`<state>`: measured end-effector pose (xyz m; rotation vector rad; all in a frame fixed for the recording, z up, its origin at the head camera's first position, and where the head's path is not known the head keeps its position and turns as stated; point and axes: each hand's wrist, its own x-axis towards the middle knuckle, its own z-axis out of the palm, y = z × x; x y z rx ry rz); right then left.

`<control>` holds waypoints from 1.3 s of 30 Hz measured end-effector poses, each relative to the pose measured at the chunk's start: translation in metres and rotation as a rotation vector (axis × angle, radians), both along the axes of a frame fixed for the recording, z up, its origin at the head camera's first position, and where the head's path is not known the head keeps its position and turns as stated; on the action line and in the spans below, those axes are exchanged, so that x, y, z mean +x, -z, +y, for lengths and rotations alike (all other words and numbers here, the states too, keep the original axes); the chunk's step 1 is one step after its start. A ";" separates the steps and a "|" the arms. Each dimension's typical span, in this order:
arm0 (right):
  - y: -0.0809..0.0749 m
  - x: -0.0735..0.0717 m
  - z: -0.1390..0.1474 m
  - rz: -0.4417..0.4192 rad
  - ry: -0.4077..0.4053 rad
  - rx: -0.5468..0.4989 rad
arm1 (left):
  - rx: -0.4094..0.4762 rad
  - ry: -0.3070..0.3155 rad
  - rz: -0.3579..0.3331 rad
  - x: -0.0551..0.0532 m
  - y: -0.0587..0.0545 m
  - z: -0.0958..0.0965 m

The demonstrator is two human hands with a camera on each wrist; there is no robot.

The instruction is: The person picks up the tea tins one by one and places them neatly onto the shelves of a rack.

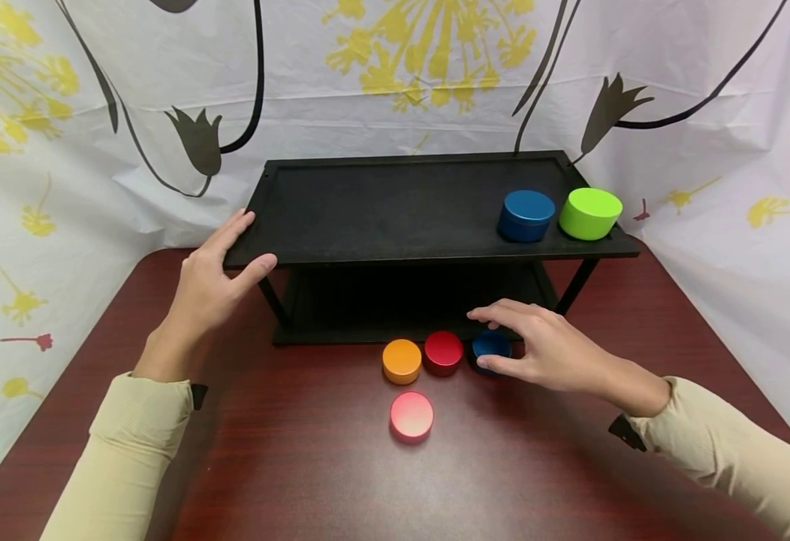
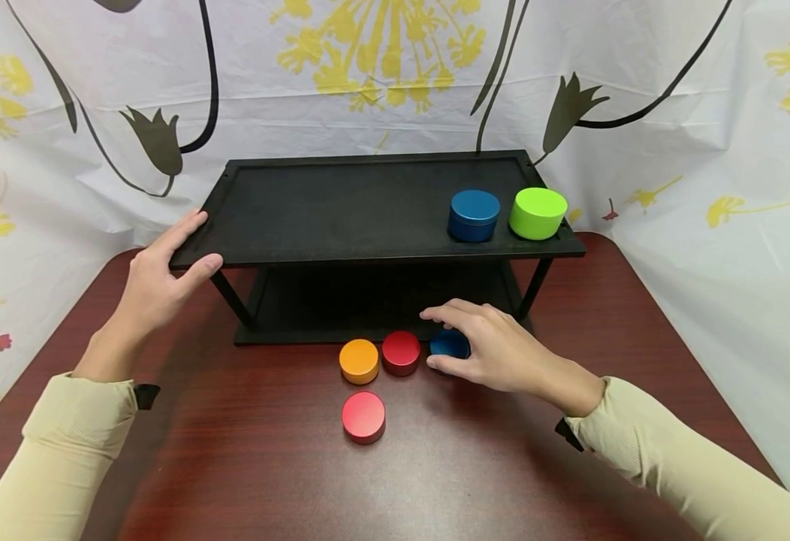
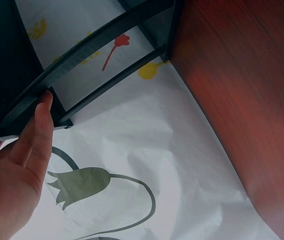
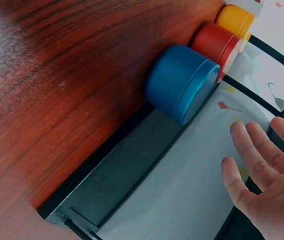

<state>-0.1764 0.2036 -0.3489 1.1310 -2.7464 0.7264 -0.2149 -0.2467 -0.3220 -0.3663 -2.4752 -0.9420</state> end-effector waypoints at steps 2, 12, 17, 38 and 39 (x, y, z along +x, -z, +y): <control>0.002 -0.001 0.001 -0.003 0.000 0.000 | 0.002 -0.002 -0.001 0.000 0.000 0.000; 0.011 -0.004 0.004 -0.026 0.024 0.005 | 0.001 -0.002 -0.002 0.000 0.000 0.000; 0.014 -0.005 0.005 -0.032 0.026 0.012 | 0.001 -0.005 -0.002 0.000 0.000 0.000; 0.028 -0.009 0.008 -0.042 0.030 0.080 | 0.004 -0.009 -0.003 0.000 0.000 0.000; 0.029 -0.009 0.008 -0.041 0.031 0.084 | 0.004 -0.009 -0.003 0.000 0.000 0.000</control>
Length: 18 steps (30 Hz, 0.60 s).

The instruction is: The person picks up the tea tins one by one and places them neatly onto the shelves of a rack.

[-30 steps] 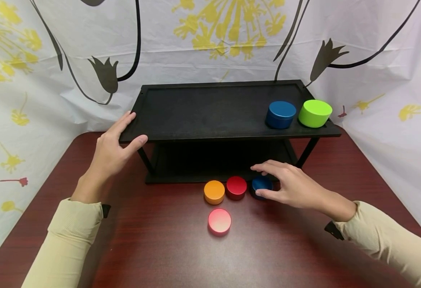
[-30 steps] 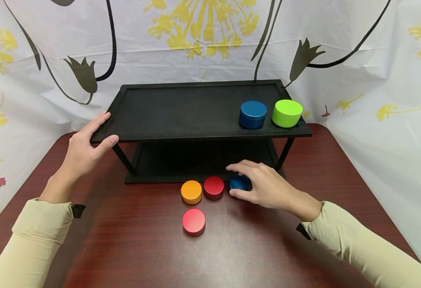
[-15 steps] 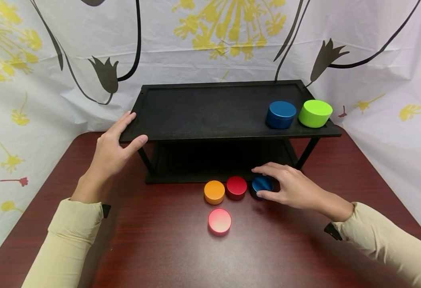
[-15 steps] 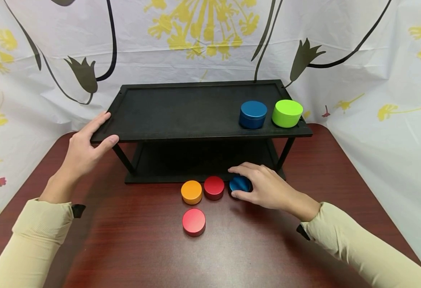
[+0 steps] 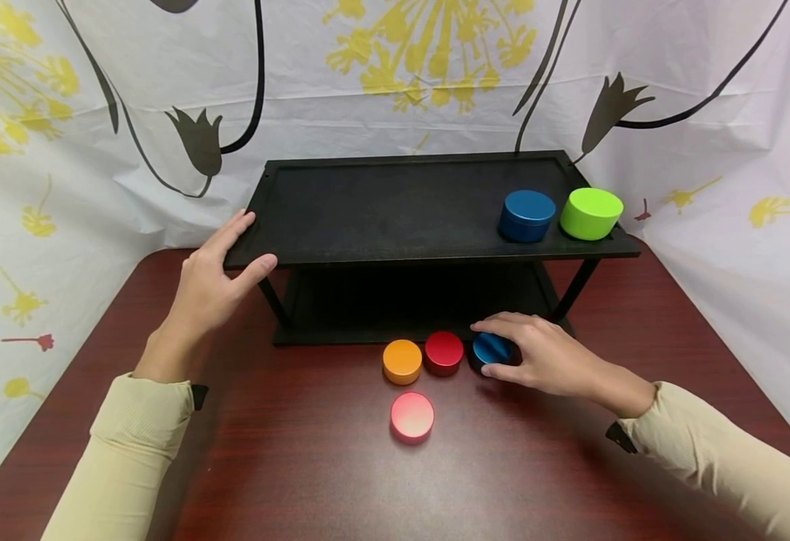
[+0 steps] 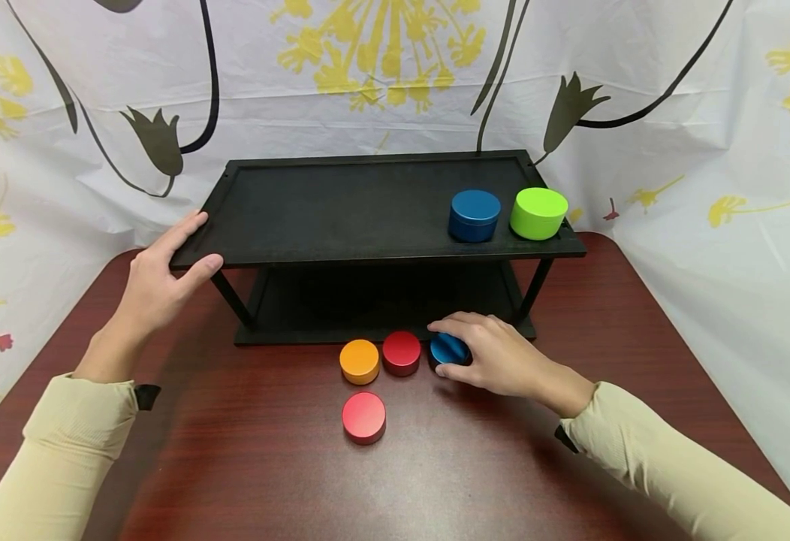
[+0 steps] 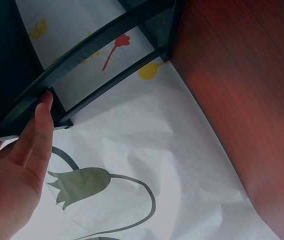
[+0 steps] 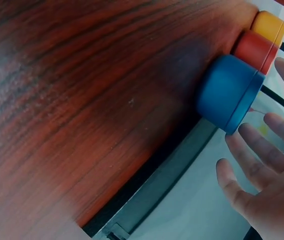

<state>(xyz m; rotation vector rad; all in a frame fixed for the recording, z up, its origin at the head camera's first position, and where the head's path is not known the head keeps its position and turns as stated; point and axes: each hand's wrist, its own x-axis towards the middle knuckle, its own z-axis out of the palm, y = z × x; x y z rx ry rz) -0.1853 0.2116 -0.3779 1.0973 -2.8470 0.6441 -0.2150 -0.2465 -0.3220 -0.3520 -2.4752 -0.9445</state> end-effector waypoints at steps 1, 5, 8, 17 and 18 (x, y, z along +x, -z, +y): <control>0.001 0.000 0.000 -0.001 0.001 0.004 | 0.000 0.000 0.000 0.000 0.000 0.000; 0.003 -0.001 -0.001 -0.001 0.004 0.019 | 0.001 -0.001 -0.001 0.001 0.000 0.000; 0.005 -0.001 -0.001 -0.005 0.005 0.031 | 0.001 0.000 -0.002 0.001 0.000 0.000; 0.008 -0.001 0.000 -0.005 -0.003 0.057 | 0.001 0.000 -0.004 0.001 0.000 0.000; 0.008 -0.001 0.000 -0.004 -0.003 0.057 | 0.000 0.000 -0.005 0.001 0.000 0.000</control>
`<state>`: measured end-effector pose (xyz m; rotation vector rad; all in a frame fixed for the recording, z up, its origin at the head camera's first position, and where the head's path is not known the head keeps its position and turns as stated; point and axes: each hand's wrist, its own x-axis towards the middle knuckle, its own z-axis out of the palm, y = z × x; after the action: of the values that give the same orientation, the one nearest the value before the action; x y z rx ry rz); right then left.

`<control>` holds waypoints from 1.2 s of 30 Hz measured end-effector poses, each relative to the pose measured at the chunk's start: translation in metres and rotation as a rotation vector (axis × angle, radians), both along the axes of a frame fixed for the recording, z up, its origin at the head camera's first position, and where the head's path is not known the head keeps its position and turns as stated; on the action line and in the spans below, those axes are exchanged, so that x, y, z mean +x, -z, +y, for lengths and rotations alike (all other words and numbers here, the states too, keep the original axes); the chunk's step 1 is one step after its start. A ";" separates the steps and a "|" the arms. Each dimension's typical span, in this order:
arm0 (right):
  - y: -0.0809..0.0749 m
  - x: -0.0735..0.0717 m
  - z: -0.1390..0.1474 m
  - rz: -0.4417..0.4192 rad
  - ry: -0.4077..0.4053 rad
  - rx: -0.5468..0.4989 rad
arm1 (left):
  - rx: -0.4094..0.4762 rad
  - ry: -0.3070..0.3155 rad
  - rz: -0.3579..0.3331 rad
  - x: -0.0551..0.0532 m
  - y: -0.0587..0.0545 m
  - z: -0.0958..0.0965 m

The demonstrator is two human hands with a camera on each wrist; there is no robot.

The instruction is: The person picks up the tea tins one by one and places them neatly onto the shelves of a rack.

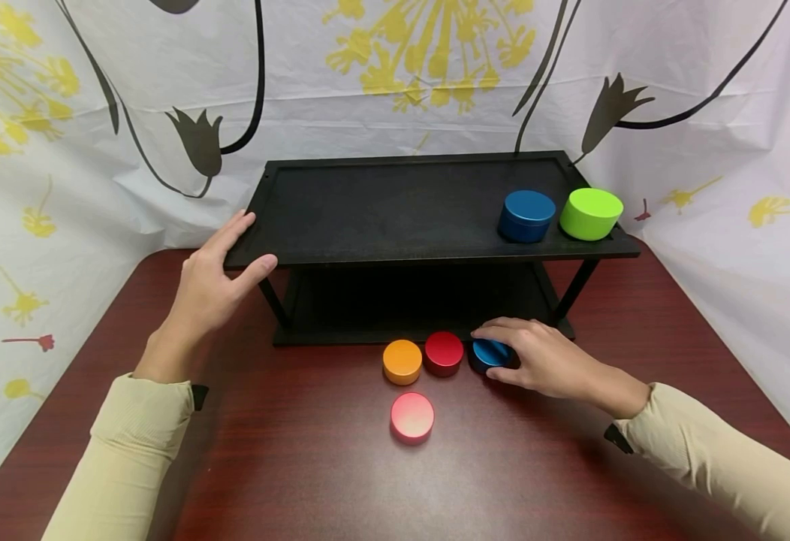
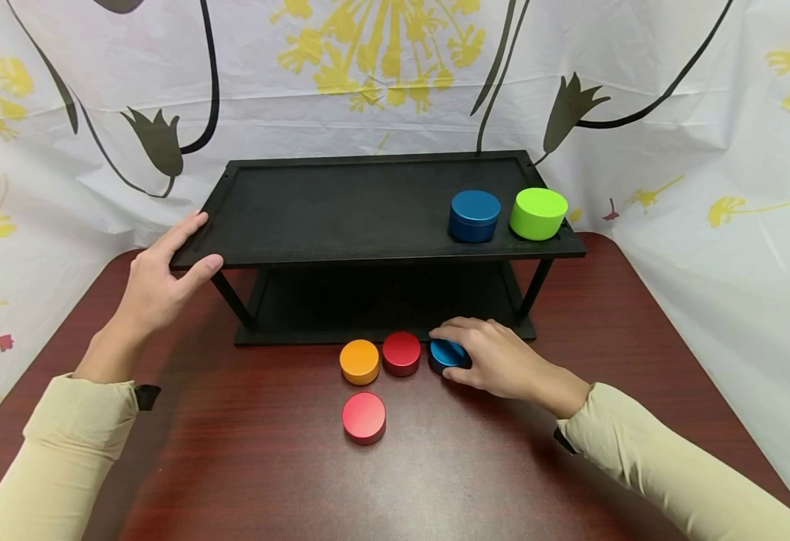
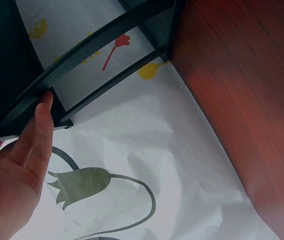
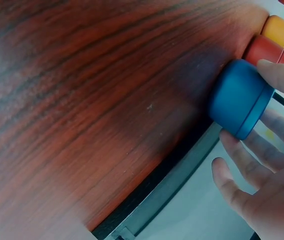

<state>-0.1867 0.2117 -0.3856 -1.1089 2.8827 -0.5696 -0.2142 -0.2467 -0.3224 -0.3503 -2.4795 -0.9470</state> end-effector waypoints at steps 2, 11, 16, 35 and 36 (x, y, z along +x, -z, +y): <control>0.000 0.000 0.000 0.002 -0.001 -0.001 | -0.001 0.000 0.000 0.000 0.000 0.000; 0.000 0.000 0.001 -0.013 0.000 -0.006 | -0.003 0.001 0.004 0.000 0.000 0.000; -0.006 0.000 0.001 -0.019 0.004 -0.018 | -0.003 0.004 0.005 0.000 0.000 0.001; -0.040 0.002 -0.005 0.006 -0.029 -0.014 | -0.004 0.002 0.004 0.001 0.000 0.001; -0.042 0.002 -0.005 0.008 -0.030 -0.012 | -0.005 0.002 0.004 0.001 0.000 0.001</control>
<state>-0.1848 0.2065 -0.3436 -1.1568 2.8678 -0.5834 -0.2135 -0.2460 -0.3220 -0.3557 -2.4792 -0.9398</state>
